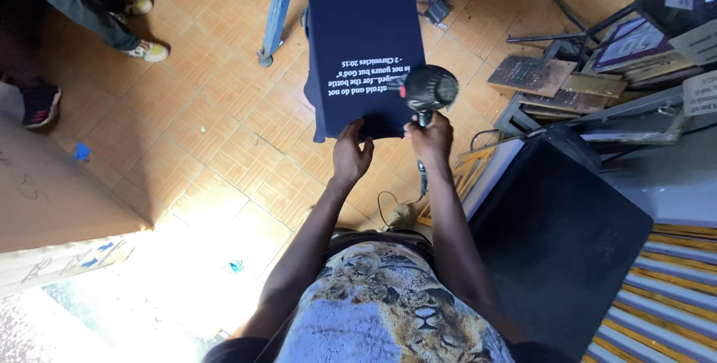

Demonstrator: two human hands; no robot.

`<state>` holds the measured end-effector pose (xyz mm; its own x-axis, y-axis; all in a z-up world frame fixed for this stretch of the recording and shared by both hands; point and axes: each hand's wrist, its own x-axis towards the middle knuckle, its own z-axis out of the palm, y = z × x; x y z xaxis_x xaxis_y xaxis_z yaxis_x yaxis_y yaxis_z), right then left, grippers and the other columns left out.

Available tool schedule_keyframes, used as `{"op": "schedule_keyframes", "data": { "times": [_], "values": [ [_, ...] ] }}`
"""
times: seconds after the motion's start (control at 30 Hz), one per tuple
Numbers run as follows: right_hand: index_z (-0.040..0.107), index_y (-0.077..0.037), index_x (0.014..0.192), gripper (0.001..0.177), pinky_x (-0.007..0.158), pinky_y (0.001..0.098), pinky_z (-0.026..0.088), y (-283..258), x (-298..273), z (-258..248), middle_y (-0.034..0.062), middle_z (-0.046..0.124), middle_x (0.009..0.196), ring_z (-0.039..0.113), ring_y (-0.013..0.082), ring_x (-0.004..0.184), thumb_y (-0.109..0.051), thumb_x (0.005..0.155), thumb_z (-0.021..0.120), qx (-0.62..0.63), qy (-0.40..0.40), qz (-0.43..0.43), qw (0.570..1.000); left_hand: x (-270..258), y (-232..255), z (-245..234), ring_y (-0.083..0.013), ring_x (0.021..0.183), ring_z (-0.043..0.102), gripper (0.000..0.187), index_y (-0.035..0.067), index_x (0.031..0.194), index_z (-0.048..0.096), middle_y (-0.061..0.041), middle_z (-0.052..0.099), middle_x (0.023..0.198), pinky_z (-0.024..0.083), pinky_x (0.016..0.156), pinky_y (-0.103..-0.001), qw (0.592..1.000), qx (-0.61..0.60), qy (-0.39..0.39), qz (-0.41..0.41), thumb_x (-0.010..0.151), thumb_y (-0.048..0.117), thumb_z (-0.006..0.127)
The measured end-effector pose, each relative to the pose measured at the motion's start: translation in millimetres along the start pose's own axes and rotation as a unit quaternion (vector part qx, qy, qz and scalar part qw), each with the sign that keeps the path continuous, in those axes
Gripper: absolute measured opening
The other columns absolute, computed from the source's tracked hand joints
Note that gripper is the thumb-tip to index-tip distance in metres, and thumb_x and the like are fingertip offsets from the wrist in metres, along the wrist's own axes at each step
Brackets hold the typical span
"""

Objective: The person uses a handheld heat gun to apply heat to a printed design on a dark t-shirt laid flat on a table. The person repeatedly flips the t-shirt over to heat both sides of the print area, moving the heat gun across the surface in a sweeping motion.

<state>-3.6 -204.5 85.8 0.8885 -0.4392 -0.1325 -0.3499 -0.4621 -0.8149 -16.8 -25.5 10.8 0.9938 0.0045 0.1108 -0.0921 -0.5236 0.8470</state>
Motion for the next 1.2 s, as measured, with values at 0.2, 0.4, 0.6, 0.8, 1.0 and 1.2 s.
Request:
{"op": "schedule_keyframes", "data": {
  "times": [0.2, 0.4, 0.6, 0.8, 1.0, 1.2],
  "values": [
    [0.072, -0.003, 0.096, 0.020, 0.066, 0.0313, 0.060, -19, -8, 49, 0.0084, 0.074, 0.071, 0.076, 0.0189, 0.069, -0.005, 0.076, 0.073, 0.078, -0.107, -0.053, 0.990, -2, -4, -8, -0.0409, 0.104, 0.068, 0.036, 0.014, 0.119, 0.071, -0.011, 0.071, 0.110, 0.056, 0.086, -0.051, 0.999, 0.032, 0.015, -0.019, 0.085, 0.024, 0.066],
    [0.074, -0.005, 0.093, 0.027, 0.076, 0.0476, 0.055, -50, -21, 68, 0.0166, 0.071, 0.077, 0.074, 0.0380, 0.087, -0.016, 0.068, 0.074, -0.045, -0.141, -0.114, 0.982, 5, 4, -35, -0.0406, 0.099, 0.069, 0.026, 0.019, 0.108, 0.072, -0.009, 0.069, 0.102, 0.057, 0.081, -0.052, 0.993, 0.033, 0.092, -0.070, 0.083, 0.021, 0.066],
    [0.075, -0.005, 0.095, 0.024, 0.070, 0.0394, 0.058, -14, -1, 52, 0.0115, 0.075, 0.078, 0.076, 0.0286, 0.078, -0.015, 0.073, 0.078, -0.002, -0.129, -0.088, 0.988, 16, -7, -42, -0.0422, 0.134, 0.053, 0.054, 0.003, 0.133, 0.060, -0.021, 0.058, 0.138, 0.040, 0.114, -0.046, 0.987, 0.126, 0.096, -0.043, 0.084, 0.023, 0.069],
    [0.075, -0.011, 0.089, 0.020, 0.062, 0.0323, 0.058, 10, 16, 11, 0.0032, 0.071, 0.062, 0.075, 0.0216, 0.064, -0.017, 0.072, 0.083, -0.033, -0.030, -0.060, 0.997, 50, 23, -15, -0.0388, 0.156, 0.024, 0.087, 0.004, 0.158, 0.035, -0.021, 0.033, 0.165, 0.017, 0.129, -0.048, 0.942, 0.315, -0.097, -0.068, 0.095, 0.056, 0.062],
    [0.075, -0.016, 0.090, 0.019, 0.075, 0.0346, 0.058, 18, 18, -10, 0.0000, 0.073, 0.064, 0.077, 0.0198, 0.071, -0.019, 0.073, 0.081, -0.032, 0.009, -0.022, 0.999, 53, 10, 48, -0.0378, 0.147, 0.042, 0.085, 0.007, 0.151, 0.048, -0.018, 0.043, 0.159, 0.032, 0.123, -0.050, 0.923, 0.354, -0.099, 0.115, 0.088, 0.061, 0.067],
    [0.073, -0.017, 0.090, 0.017, 0.079, 0.0338, 0.057, 16, 22, -9, -0.0012, 0.073, 0.064, 0.077, 0.0171, 0.071, -0.019, 0.075, 0.080, -0.028, 0.002, 0.003, 1.000, 17, 16, 60, -0.0273, 0.101, 0.073, 0.022, 0.039, 0.112, 0.072, 0.004, 0.074, 0.103, 0.059, 0.083, -0.044, 0.974, 0.108, -0.171, 0.108, 0.095, 0.043, 0.057]
  ]
}}
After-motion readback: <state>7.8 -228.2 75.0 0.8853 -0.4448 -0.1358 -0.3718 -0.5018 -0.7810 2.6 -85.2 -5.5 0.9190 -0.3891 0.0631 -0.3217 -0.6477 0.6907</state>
